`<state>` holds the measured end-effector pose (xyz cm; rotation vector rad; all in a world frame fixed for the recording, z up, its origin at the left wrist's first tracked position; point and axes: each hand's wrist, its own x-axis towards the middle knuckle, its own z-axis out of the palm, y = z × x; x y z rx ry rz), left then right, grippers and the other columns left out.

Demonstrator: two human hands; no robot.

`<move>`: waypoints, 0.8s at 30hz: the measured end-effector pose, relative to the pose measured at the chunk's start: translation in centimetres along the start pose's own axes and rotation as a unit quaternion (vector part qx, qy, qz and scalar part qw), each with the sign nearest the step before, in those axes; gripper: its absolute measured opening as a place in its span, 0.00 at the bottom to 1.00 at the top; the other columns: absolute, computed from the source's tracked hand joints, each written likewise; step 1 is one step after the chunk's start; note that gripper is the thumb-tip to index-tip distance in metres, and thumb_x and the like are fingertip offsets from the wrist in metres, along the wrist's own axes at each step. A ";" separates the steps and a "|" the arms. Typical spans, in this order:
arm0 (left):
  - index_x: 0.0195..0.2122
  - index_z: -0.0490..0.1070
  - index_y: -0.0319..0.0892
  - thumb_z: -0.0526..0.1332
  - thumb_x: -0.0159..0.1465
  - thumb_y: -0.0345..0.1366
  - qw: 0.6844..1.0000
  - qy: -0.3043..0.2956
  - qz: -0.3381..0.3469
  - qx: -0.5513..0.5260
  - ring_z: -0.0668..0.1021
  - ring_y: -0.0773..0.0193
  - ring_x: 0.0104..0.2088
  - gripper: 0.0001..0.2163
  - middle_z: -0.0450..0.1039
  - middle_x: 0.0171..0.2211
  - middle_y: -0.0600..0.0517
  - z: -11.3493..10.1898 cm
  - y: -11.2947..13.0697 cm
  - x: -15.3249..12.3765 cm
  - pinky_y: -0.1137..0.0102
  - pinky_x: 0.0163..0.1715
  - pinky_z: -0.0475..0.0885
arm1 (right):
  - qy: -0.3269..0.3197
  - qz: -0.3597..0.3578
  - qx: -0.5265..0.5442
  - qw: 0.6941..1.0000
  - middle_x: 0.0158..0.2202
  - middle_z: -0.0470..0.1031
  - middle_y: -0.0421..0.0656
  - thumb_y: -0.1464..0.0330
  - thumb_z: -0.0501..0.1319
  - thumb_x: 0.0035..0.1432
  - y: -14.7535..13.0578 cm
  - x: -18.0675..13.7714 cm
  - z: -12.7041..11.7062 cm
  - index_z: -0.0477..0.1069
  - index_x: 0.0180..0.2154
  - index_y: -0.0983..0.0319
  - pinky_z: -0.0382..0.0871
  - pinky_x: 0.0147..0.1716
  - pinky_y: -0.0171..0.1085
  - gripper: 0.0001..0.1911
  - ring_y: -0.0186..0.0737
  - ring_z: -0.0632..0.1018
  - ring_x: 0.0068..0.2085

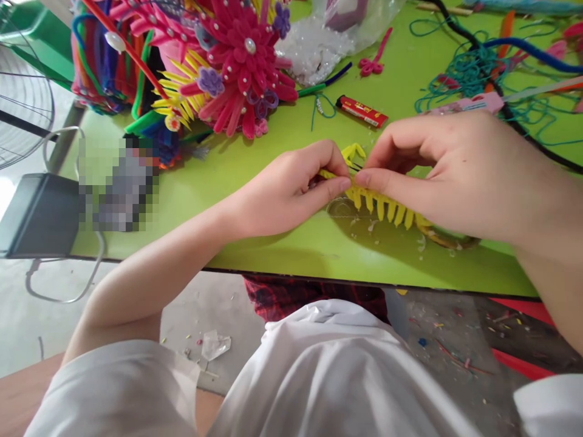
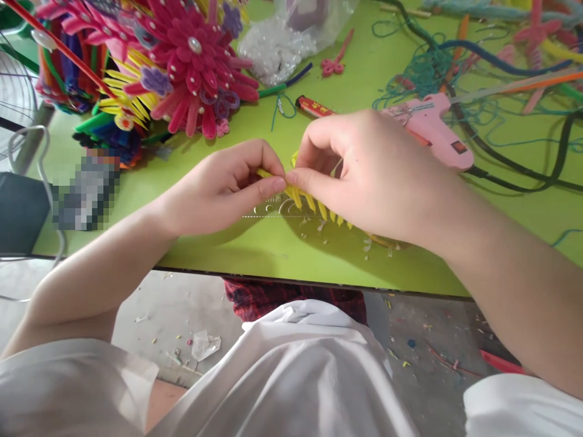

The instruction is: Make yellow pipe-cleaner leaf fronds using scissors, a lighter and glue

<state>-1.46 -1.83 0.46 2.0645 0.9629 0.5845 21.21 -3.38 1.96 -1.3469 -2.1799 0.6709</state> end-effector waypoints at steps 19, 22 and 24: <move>0.47 0.71 0.44 0.78 0.56 0.46 0.977 0.048 -0.045 -0.201 0.74 0.69 0.34 0.24 0.77 0.42 0.50 -2.2 -1.8 1.4 0.73 0.24 0.66 | 0.004 -0.006 -0.016 1.000 0.26 0.77 0.35 0.57 0.67 0.62 0.8 0.6 -1.7 0.81 0.35 0.56 0.59 0.28 0.37 0.11 0.29 0.70 0.25; 0.45 0.77 0.44 0.74 0.62 0.48 0.981 0.033 -0.033 -0.188 0.71 0.73 0.30 0.17 0.79 0.40 0.51 -1.8 -1.9 1.4 0.72 0.24 0.63 | 0.000 -0.013 -0.004 1.000 0.26 0.79 0.34 0.58 0.67 0.62 0.6 0.5 -1.6 0.81 0.35 0.56 0.60 0.28 0.37 0.10 0.30 0.71 0.25; 0.41 0.79 0.44 0.74 0.61 0.50 0.985 0.030 -0.022 -0.168 0.68 0.74 0.26 0.16 0.78 0.32 0.52 -1.3 -1.5 1.2 0.71 0.23 0.61 | -0.002 -0.017 -0.011 1.000 0.27 0.79 0.34 0.57 0.66 0.61 0.5 0.5 -1.5 0.82 0.34 0.55 0.59 0.27 0.37 0.10 0.30 0.71 0.24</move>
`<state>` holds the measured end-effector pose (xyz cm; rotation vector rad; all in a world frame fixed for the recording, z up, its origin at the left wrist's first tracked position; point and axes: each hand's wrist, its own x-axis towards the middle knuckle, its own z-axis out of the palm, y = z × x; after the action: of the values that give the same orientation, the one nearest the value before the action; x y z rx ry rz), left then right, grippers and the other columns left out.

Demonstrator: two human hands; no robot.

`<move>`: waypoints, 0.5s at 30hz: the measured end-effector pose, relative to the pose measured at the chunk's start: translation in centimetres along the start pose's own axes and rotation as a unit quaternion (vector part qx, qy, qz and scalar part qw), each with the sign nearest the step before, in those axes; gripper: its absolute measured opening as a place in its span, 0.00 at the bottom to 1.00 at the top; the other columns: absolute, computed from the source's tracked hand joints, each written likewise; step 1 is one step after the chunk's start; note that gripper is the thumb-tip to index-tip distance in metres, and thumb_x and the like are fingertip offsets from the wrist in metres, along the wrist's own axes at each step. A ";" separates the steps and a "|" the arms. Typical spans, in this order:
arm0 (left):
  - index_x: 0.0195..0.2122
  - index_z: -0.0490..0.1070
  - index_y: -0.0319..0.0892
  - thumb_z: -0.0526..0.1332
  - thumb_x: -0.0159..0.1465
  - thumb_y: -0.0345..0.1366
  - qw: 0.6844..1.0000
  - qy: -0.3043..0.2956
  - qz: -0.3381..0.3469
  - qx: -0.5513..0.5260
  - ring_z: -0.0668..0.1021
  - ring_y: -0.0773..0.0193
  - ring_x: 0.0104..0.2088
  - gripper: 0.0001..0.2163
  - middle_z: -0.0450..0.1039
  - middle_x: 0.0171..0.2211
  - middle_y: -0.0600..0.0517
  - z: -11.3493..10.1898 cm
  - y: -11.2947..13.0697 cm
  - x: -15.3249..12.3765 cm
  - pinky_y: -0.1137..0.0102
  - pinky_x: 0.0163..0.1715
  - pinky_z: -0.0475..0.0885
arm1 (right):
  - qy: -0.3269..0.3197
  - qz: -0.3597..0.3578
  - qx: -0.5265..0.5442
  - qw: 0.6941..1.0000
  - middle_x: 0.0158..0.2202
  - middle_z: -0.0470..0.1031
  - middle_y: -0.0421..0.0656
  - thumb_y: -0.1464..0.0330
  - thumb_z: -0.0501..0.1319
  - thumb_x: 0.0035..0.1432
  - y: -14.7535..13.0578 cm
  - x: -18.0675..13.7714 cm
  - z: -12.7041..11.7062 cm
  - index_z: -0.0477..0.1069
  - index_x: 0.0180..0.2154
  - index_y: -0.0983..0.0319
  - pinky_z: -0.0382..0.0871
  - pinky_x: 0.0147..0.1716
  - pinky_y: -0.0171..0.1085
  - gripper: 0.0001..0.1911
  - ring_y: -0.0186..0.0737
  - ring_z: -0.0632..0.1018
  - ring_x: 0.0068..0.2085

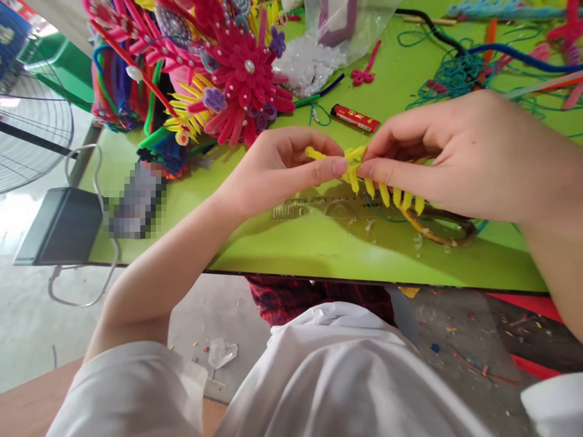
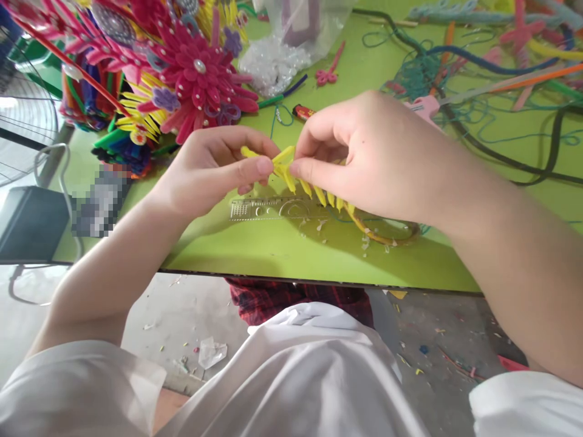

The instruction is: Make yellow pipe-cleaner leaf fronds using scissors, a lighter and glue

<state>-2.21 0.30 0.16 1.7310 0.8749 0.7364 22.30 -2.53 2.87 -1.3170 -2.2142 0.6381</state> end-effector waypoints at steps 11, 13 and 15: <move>0.32 0.76 0.44 0.70 0.66 0.50 0.973 0.065 0.092 0.201 0.70 0.74 0.23 0.14 0.73 0.24 0.57 -3.9 1.6 -0.2 0.69 0.22 0.63 | 0.005 -0.081 -0.053 0.995 0.20 0.76 0.33 0.57 0.70 0.59 0.9 0.1 -1.6 0.84 0.31 0.48 0.60 0.24 0.41 0.06 0.32 0.70 0.19; 0.29 0.67 0.45 0.63 0.71 0.53 0.941 0.229 0.145 0.201 0.63 0.74 0.19 0.19 0.59 0.19 0.58 -5.5 1.2 0.1 0.66 0.17 0.53 | 0.022 -0.081 -0.066 0.994 0.20 0.75 0.32 0.54 0.70 0.59 1.1 0.1 -2.2 0.83 0.32 0.46 0.60 0.25 0.41 0.07 0.32 0.69 0.20; 0.32 0.64 0.46 0.57 0.74 0.55 0.939 0.221 0.120 0.233 0.62 0.73 0.21 0.20 0.58 0.22 0.57 -6.1 0.7 0.2 0.66 0.20 0.55 | 0.025 -0.082 -0.075 0.993 0.23 0.77 0.31 0.53 0.69 0.60 1.3 0.1 -2.6 0.84 0.32 0.46 0.60 0.25 0.41 0.08 0.33 0.72 0.23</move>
<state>-6.89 3.42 2.60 2.1588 1.2311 1.1852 24.72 -1.49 4.17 -1.1921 -2.3367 0.3801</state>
